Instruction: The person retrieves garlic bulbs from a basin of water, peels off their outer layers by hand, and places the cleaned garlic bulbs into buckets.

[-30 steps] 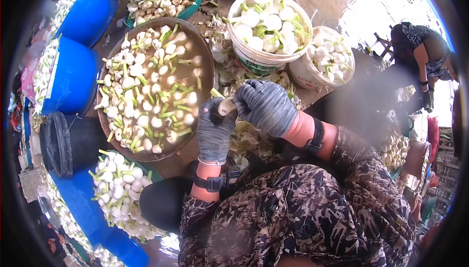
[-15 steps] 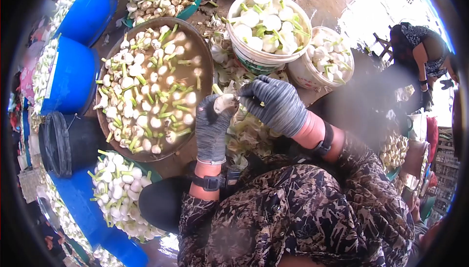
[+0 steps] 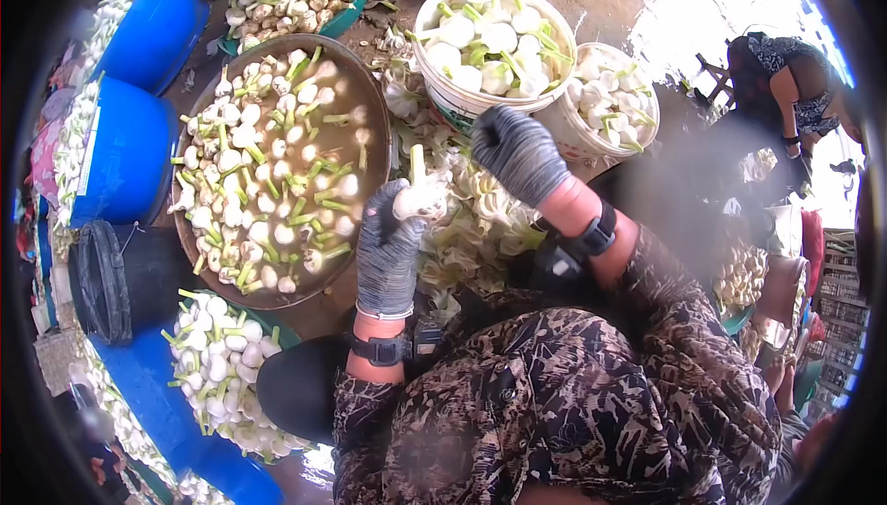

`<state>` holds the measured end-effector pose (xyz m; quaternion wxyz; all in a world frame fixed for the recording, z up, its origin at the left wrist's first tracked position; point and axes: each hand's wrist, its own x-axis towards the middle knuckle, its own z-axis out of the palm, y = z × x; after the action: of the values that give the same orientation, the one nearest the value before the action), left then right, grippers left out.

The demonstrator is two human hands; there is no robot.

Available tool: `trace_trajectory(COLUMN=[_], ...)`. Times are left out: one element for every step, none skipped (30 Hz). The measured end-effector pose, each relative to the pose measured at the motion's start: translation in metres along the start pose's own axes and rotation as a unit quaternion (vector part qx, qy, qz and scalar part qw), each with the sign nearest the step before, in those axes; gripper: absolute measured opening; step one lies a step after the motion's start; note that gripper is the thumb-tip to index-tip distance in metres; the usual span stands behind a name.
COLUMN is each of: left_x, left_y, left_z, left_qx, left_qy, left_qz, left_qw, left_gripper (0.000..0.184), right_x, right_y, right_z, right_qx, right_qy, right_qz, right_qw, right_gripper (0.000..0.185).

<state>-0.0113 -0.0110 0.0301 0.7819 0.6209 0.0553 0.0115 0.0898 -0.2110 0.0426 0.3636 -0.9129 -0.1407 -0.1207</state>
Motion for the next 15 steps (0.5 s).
trace_trajectory(left_x=[0.0,0.002,0.004,0.005,0.005,0.005,0.005,0.005,0.005,0.005,0.005,0.005,0.005,0.006,0.007], left_y=[0.001,0.005,0.009,0.013,0.015,0.015,0.011,0.004,0.0,-0.002,-0.003,-0.005,-0.008,-0.017,-0.027], left_z=[-0.001,-0.001,0.0,0.001,0.001,0.002,0.002,0.0,-0.001,-0.001,-0.002,-0.004,-0.005,-0.008,-0.01], left_qx=[-0.118,-0.118,-0.211,-0.302,-0.389,-0.428,-0.426,-0.4,-0.372,-0.363,-0.359,-0.322,-0.284,-0.137,0.017], left_qy=[-0.009,-0.008,-0.038,-0.066,-0.094,-0.081,-0.079,-0.046,-0.013,0.01,0.014,0.023,0.032,0.04,0.062], left_qz=[-0.015,-0.012,-0.039,-0.065,-0.092,-0.123,-0.124,-0.133,-0.142,-0.142,-0.141,-0.128,-0.116,-0.066,-0.023], left_qw=[0.993,0.993,0.976,0.949,0.912,0.892,0.893,0.906,0.917,0.921,0.922,0.938,0.951,0.988,0.998], left_gripper=[0.05,0.05,0.05,0.049,0.05,0.045,0.045,0.043,0.041,0.036,0.036,0.031,0.028,0.025,0.026], right_x=[0.005,0.003,0.002,0.001,0.0,0.0,-0.002,-0.005,-0.007,-0.007,-0.007,-0.008,-0.009,-0.01,-0.011], right_y=[0.01,0.015,0.009,0.002,-0.006,-0.019,-0.028,-0.031,-0.036,-0.042,-0.046,-0.048,-0.05,-0.053,-0.055], right_z=[-0.002,-0.003,-0.007,-0.011,-0.013,-0.017,-0.018,-0.016,-0.016,-0.016,-0.015,-0.012,-0.011,-0.013,-0.013], right_qx=[-0.07,-0.07,-0.037,-0.004,-0.003,0.017,0.037,0.061,0.065,0.091,0.116,0.11,0.116,0.094,0.07], right_qy=[0.009,0.01,0.022,0.032,0.029,0.02,0.012,-0.017,-0.017,-0.02,-0.024,-0.027,-0.029,-0.049,-0.068], right_qz=[0.016,0.014,0.002,-0.009,-0.011,-0.063,-0.114,-0.099,-0.098,-0.121,-0.145,-0.153,-0.154,-0.192,-0.228], right_qw=[0.997,0.997,0.999,0.999,1.0,0.998,0.993,0.993,0.993,0.988,0.982,0.982,0.981,0.976,0.969], right_gripper=[0.007,0.007,0.008,0.01,0.01,0.013,0.017,0.019,0.019,0.019,0.019,0.02,0.02,0.024,0.028])
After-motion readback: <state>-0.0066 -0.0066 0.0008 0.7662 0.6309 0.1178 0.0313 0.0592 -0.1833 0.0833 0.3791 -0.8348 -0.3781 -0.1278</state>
